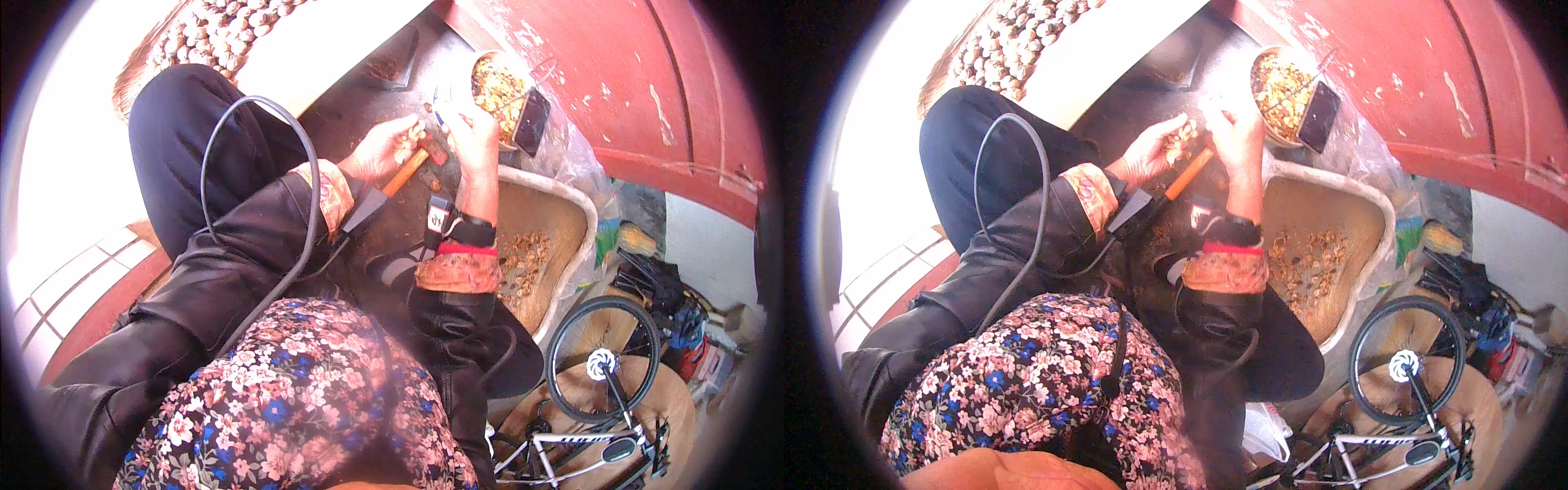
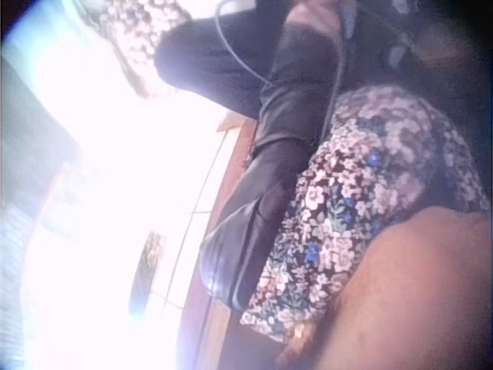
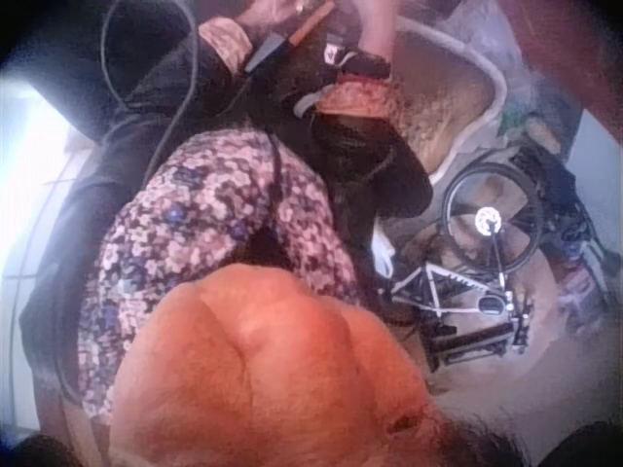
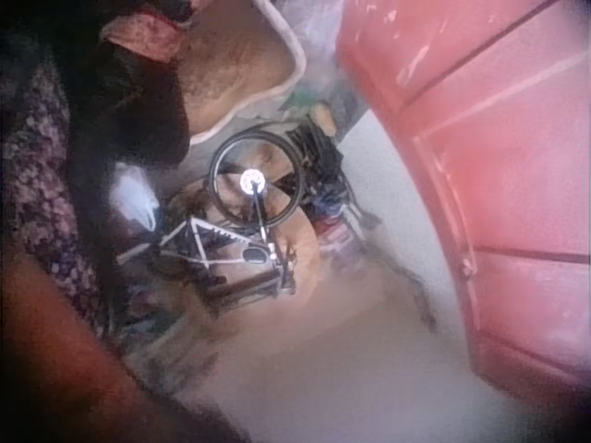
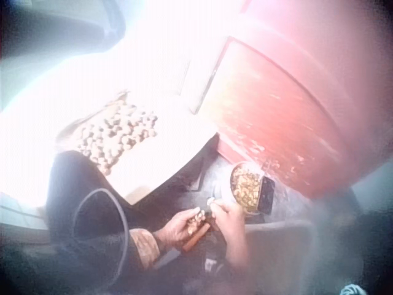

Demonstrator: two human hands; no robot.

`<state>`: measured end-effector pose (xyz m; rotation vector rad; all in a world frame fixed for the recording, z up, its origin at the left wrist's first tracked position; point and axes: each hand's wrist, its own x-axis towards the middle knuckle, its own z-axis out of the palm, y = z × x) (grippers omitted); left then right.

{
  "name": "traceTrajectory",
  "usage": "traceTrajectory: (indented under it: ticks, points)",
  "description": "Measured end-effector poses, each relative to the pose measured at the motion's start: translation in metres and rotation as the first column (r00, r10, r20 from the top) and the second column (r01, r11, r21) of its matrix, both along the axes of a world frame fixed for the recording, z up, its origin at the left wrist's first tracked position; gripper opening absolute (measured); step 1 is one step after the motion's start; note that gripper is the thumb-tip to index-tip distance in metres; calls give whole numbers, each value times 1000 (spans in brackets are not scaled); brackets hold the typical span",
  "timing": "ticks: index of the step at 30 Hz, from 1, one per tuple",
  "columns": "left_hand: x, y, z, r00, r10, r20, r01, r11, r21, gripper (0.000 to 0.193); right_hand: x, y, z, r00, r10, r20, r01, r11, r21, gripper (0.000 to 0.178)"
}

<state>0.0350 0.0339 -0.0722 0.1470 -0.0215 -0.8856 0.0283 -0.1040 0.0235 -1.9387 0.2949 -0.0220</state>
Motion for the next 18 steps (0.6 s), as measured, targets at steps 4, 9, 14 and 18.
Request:
traceTrajectory:
  ticks: [4, 9, 14, 18]
  points:
    - [-4, 8, -18, 974, 95, -206, -40, 966, 256, 18, 57, 11, -29, 961, 148, 234, -71, 949, -306, 19]
    - [-3, 5, -22, 938, 172, -301, -100, 966, 240, 18, 94, 24, -47, 982, 75, 174, -25, 961, -276, 18]
    - [6, 5, -11, 973, 78, -217, -97, 992, -78, 20, 71, 7, -19, 951, 159, 267, -52, 928, -369, 16]
    - [6, -3, 11, 978, 114, -173, -136, 983, -121, 22, 23, 0, 18, 991, 102, 85, -88, 984, -158, 14]
